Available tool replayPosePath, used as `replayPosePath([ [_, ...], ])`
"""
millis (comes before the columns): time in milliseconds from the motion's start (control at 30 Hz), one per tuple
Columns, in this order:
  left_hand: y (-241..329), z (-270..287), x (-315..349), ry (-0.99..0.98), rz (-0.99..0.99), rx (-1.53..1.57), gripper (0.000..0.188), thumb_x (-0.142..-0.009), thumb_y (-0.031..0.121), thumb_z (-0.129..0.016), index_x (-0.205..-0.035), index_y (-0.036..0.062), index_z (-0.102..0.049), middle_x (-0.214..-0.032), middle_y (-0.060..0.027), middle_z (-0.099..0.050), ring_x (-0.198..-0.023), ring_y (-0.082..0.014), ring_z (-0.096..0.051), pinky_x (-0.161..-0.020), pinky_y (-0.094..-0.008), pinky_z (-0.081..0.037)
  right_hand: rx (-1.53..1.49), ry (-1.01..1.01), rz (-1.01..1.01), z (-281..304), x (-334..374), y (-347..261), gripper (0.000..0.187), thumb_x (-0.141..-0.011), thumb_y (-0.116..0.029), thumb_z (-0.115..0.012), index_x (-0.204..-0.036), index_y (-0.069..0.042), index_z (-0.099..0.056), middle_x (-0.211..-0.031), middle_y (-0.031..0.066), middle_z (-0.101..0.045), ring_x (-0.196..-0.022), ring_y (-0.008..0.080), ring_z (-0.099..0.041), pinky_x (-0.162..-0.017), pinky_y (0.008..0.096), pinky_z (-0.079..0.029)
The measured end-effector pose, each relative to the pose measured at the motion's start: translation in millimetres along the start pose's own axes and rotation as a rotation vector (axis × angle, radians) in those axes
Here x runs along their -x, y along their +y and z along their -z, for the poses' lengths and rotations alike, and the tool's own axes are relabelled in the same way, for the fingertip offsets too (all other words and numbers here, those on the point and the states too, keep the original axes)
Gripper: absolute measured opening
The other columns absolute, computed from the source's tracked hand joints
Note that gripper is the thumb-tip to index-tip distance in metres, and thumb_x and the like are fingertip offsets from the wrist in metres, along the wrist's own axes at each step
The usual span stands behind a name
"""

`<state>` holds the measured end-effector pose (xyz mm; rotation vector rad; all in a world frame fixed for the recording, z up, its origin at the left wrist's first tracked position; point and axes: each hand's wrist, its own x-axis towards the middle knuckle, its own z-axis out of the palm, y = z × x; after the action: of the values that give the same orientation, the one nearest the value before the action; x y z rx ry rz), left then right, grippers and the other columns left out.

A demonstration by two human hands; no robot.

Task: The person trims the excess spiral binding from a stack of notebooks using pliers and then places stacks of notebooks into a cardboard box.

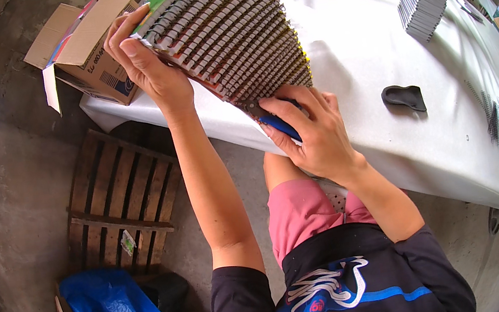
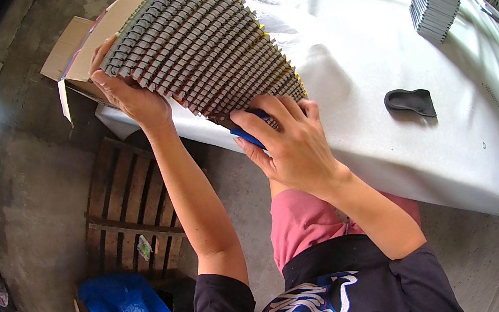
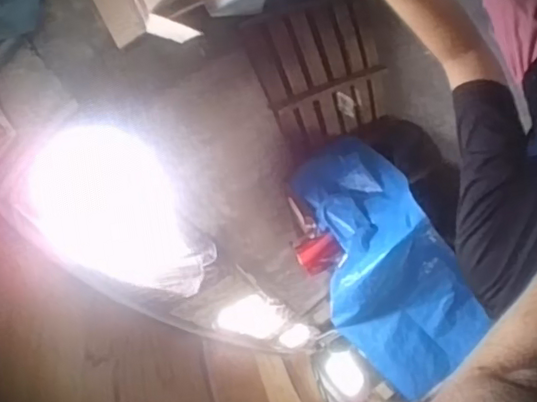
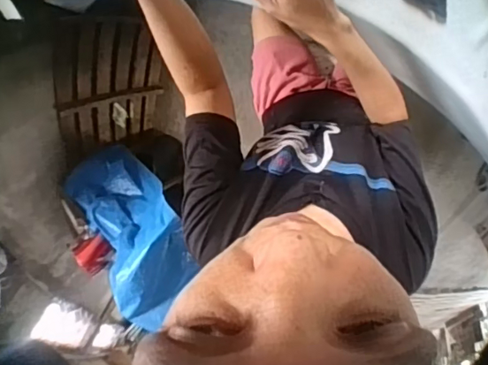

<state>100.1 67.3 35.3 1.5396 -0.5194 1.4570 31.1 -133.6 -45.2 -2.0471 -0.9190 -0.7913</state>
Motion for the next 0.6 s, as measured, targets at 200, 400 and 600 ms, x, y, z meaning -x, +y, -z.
replayPosePath([
  [200, 2, 1, 2, 0.006, 0.01, -0.017, 0.058, -0.096, 0.055, -0.031, -0.11, 0.0011, -0.049, -0.113, -0.009, -0.049, -0.101, -0.0189, -0.055, -0.088, -0.0329, -0.047, -1.113, -0.415, -0.805, 17, -11, -6, 0.025, -0.089, -0.024, -0.059, -0.107, -0.007, -0.056, -0.082, 0.0096, -0.06, -0.064, 0.0291, -0.06, -0.057, 0.0327, -0.045],
  [400, 1, 0, 2, 0.004, 0.027, -0.01, 0.058, -0.096, 0.055, -0.031, -0.112, 0.0021, -0.048, -0.111, -0.0095, -0.051, -0.099, -0.0192, -0.057, -0.086, -0.0337, -0.05, -0.165, -0.025, -0.149, -1, 14, -3, 0.032, -0.082, -0.026, -0.064, -0.111, -0.013, -0.056, -0.104, 0.0076, -0.055, -0.095, 0.0256, -0.053, -0.084, 0.0409, -0.038],
  [600, -3, 0, 0, 0.031, 0.051, 0.066, 0.053, -0.099, 0.047, -0.026, -0.107, 0.0037, -0.055, -0.107, -0.0088, -0.048, -0.108, -0.0197, -0.048, -0.095, -0.0348, -0.036, 0.026, -0.011, -0.106, -5, 10, -4, 0.032, -0.082, -0.028, -0.065, -0.111, -0.017, -0.057, -0.104, 0.0051, -0.054, -0.095, 0.0234, -0.054, -0.079, 0.0377, -0.037],
])
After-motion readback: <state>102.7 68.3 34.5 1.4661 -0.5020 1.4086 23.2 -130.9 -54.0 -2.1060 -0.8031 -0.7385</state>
